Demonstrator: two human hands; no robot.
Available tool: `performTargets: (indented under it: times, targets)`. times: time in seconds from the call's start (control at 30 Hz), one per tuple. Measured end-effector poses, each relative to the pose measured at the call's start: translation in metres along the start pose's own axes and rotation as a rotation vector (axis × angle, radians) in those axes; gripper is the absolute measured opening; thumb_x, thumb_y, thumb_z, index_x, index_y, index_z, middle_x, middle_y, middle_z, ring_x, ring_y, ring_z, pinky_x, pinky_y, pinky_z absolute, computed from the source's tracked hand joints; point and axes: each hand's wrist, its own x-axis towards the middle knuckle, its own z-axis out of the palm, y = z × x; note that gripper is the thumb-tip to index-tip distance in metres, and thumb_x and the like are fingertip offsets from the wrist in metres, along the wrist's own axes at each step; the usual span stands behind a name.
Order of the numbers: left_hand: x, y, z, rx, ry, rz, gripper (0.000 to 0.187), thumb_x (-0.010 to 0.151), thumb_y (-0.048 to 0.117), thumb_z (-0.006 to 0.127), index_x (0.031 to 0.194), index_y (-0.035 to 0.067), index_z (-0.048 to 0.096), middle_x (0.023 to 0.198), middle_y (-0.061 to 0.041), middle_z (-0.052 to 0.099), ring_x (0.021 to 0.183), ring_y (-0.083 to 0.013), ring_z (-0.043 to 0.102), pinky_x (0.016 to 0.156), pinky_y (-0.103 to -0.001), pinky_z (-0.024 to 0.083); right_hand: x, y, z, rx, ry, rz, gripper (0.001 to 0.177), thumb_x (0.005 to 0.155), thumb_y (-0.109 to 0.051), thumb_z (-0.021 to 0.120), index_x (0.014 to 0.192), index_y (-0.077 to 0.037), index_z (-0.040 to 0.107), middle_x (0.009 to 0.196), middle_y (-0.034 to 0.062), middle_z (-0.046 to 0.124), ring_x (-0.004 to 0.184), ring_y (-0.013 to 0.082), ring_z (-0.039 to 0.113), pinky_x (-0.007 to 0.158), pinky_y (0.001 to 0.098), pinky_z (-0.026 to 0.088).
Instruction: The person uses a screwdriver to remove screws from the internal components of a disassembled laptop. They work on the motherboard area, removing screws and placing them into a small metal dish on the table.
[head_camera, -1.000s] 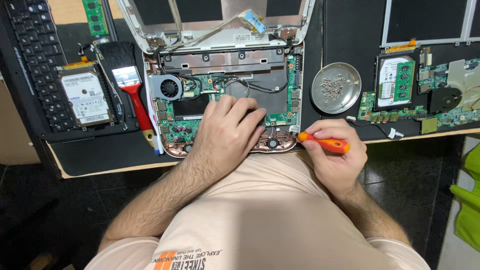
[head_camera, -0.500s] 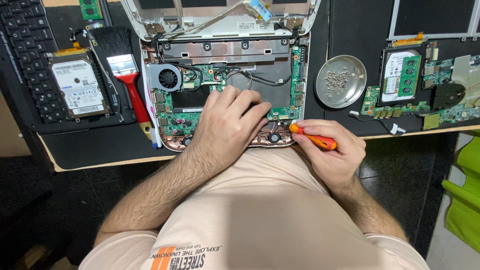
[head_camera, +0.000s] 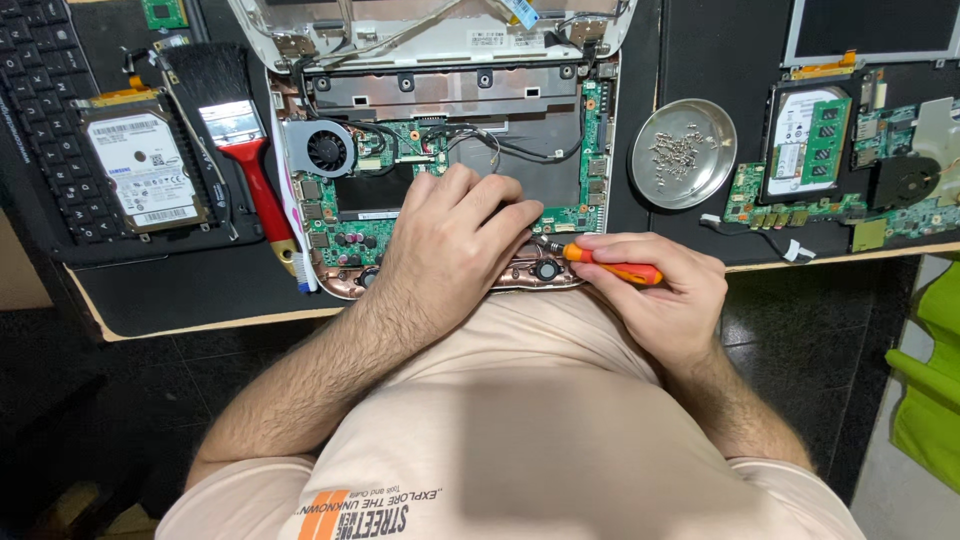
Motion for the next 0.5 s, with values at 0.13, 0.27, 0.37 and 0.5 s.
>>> performTargets:
  times: [0.13,0.27,0.37,0.5]
  targets:
    - [0.003,0.002,-0.008,-0.013,-0.02,0.005,0.01,0.123,0.022,0.075,0.128,0.019,0.082,0.125,-0.001,0.071,0.111,-0.0266,0.066,0.09,-0.044,0.049,0.001,0.0,-0.005,-0.011,-0.035,0.005,0.02,0.098,0.007,0.103,0.105,0.0,0.086,0.112,0.0215,0.095,0.106,0.0366,0.095,0.097,0.0424,0.07]
    - [0.004,0.003,-0.006,-0.035,-0.012,-0.002,0.011,0.124,0.022,0.074,0.127,0.018,0.084,0.123,-0.002,0.072,0.11,-0.0262,0.067,0.09,-0.044,0.049,-0.002,0.006,-0.007,-0.006,-0.056,-0.049,0.02,0.098,0.009,0.101,0.106,0.0,0.085,0.11,0.0207,0.095,0.102,0.0378,0.095,0.096,0.045,0.072]
    - [0.002,0.001,-0.001,-0.029,0.002,-0.001,0.013,0.125,0.021,0.071,0.128,0.018,0.083,0.122,-0.002,0.072,0.109,-0.0256,0.066,0.09,-0.043,0.048,-0.003,0.011,-0.011,0.019,-0.052,-0.098,0.022,0.099,0.012,0.098,0.11,0.004,0.08,0.109,0.0244,0.093,0.099,0.0411,0.094,0.094,0.049,0.073]
    - [-0.001,0.0,0.002,-0.078,0.0,0.016,0.016,0.125,0.02,0.067,0.128,0.018,0.082,0.124,-0.002,0.073,0.111,-0.0263,0.068,0.093,-0.044,0.049,-0.017,0.023,-0.017,0.073,0.032,-0.154,0.038,0.108,0.014,0.089,0.132,0.009,0.06,0.114,0.0302,0.087,0.104,0.0448,0.089,0.096,0.0533,0.071]
